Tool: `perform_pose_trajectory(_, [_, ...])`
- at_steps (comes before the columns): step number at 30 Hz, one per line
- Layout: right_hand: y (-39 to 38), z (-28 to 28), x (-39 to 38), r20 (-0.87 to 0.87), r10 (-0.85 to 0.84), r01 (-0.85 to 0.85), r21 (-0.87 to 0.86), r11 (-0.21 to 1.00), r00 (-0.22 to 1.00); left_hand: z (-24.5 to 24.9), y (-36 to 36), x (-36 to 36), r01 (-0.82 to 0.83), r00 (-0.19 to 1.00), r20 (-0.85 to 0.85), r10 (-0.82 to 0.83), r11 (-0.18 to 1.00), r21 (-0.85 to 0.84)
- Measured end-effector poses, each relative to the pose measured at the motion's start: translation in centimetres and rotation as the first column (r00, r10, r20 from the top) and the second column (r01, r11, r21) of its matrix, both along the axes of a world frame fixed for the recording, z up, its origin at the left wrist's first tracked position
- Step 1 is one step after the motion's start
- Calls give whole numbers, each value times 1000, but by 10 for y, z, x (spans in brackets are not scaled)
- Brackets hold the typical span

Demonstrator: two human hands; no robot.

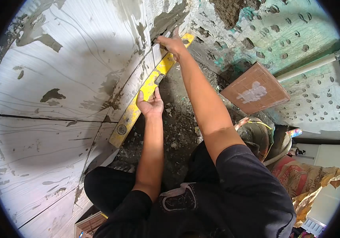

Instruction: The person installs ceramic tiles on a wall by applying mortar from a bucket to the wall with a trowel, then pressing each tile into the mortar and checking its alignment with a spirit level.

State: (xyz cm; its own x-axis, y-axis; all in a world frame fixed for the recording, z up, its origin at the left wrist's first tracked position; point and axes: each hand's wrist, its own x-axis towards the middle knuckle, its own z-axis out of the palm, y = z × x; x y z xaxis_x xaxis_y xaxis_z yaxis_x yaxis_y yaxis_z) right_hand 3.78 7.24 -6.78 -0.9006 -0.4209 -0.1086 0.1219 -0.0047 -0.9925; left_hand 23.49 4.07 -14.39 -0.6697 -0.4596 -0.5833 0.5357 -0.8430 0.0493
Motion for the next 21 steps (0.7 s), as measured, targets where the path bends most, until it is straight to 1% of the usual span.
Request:
perform_pose_trajectory(4, [1,-4,-2,-58,-12,14,39,999,998,-1,-1,1,4,1000,-6,-4,1000,4])
perform_pose_trajectory(8, [-2,-15,-9,-39,51,-51,17,999,998,-2,-2,1,10,1000,3,-10,1000,8])
perform_pose_trajectory(10, [-3,-18,-12,-74,42,-40,36,999,996,-4,-3,1,15,1000,-5,-15,1000,23])
perform_pose_trajectory(13, [-8,-29,-17,-183,3,4,35,999,983,-8,-6,1,28,999,-29,-27,999,28])
perform_pose_trajectory(15, [-6,-30,-18,-204,-8,21,62,998,979,-9,-5,0,28,999,-29,-27,999,29])
perform_pose_trajectory(17, [-8,-27,-17,-200,-10,24,67,997,980,-9,-5,1,26,998,-56,-26,1000,-4])
perform_pose_trajectory(19, [-10,-29,-18,-196,-21,43,108,993,980,-7,-4,1,22,999,-47,-22,1000,-3])
perform_pose_trajectory(21, [-9,-28,-19,-187,-13,35,115,993,982,-6,-4,1,23,999,-31,-23,1000,-8])
